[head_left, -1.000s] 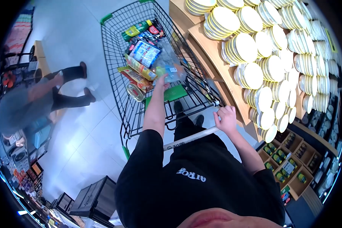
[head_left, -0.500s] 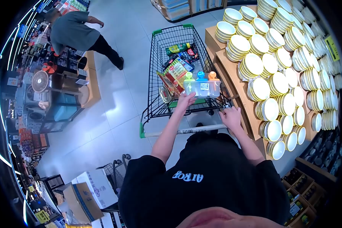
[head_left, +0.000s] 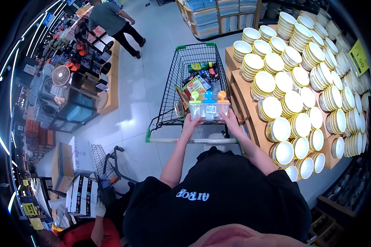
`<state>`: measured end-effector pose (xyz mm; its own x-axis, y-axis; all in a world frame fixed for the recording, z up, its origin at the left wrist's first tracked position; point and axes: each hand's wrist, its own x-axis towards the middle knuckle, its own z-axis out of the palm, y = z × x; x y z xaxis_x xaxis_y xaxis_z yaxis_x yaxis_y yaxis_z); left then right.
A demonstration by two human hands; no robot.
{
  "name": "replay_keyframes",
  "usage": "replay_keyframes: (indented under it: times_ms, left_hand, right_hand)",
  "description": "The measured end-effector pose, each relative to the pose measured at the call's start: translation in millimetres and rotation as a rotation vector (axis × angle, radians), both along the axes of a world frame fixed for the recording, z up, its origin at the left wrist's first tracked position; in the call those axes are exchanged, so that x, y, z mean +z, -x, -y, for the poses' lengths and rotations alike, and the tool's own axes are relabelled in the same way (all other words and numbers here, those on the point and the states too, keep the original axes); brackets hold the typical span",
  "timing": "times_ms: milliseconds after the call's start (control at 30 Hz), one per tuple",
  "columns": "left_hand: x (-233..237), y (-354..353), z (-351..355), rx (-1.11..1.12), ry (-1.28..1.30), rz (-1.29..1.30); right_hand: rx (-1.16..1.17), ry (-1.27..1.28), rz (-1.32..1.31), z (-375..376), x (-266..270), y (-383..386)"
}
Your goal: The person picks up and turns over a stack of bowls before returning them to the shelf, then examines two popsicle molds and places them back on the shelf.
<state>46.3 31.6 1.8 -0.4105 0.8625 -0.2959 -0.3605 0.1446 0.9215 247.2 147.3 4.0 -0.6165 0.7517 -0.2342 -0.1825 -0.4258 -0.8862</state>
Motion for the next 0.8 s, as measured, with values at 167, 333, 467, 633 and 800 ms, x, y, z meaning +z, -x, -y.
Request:
replay_keyframes:
  times_ms: [167,333,467,633,800]
  left_hand:
    - [5.6,-9.2,-3.8,-0.060,0.107,-0.163]
    - [15.4,-7.2,-6.2,-0.155,0.171,-0.167]
    - [26.7,-11.4,-6.7,-0.198,0.236,-0.139]
    - [30.2,-1.9,-14.7,-0.494,0.366,-0.105]
    - [37.0,26.3,-33.6,-0.673,0.444,-0.318]
  right_hand:
    - [-0.063,-0.113,0.018,-2.3,-50.0,-1.0]
    - [-0.059,0.019,-0.030,-2.0,-42.5,-6.6]
    - [-0.063,0.053,-0.012,-0.2,-43.3,-12.0]
    - [-0.090,0.117,-0.032,1.6,-40.5,-24.3]
    - [-0.116,0.125,0.008,10.5,-22.2,-25.1]
